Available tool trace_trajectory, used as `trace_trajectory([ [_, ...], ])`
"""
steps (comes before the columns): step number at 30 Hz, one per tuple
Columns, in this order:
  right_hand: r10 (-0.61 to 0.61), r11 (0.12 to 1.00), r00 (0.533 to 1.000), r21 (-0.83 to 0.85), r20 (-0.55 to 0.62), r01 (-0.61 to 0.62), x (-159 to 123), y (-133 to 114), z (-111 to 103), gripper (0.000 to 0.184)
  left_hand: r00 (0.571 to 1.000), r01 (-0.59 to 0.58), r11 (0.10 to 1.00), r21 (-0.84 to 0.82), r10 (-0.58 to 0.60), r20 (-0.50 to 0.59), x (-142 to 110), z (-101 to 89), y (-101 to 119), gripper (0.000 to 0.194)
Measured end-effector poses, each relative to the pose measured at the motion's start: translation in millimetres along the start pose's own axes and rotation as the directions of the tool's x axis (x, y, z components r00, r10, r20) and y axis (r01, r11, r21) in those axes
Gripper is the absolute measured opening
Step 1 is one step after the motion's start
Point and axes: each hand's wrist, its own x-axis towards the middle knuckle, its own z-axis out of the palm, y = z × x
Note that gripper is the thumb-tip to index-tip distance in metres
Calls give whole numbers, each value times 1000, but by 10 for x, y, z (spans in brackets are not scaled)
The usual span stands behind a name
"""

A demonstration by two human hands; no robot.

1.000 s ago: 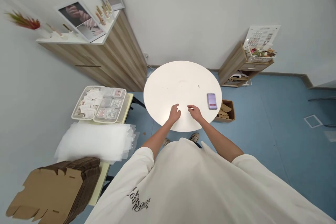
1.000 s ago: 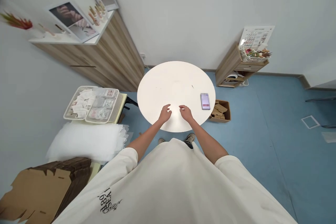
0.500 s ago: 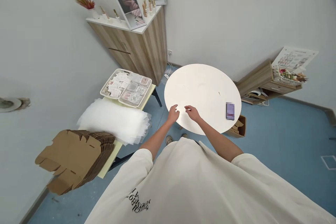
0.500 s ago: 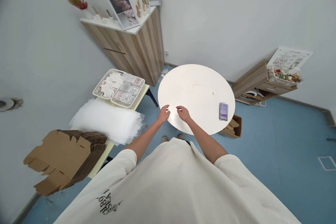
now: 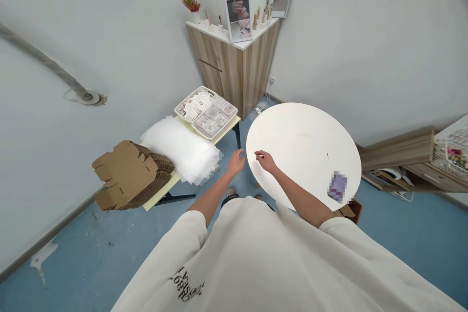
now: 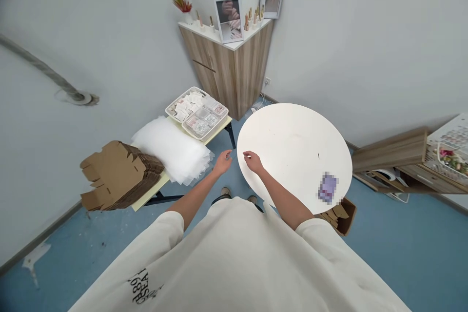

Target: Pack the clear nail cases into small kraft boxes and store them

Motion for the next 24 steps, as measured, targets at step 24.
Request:
trace_trajectory([
  [24,-120,978,992,-175,-45,110,1563,-1274,1823,35,924,-267,948,176,303,-233,1419,-1999,-606,49],
])
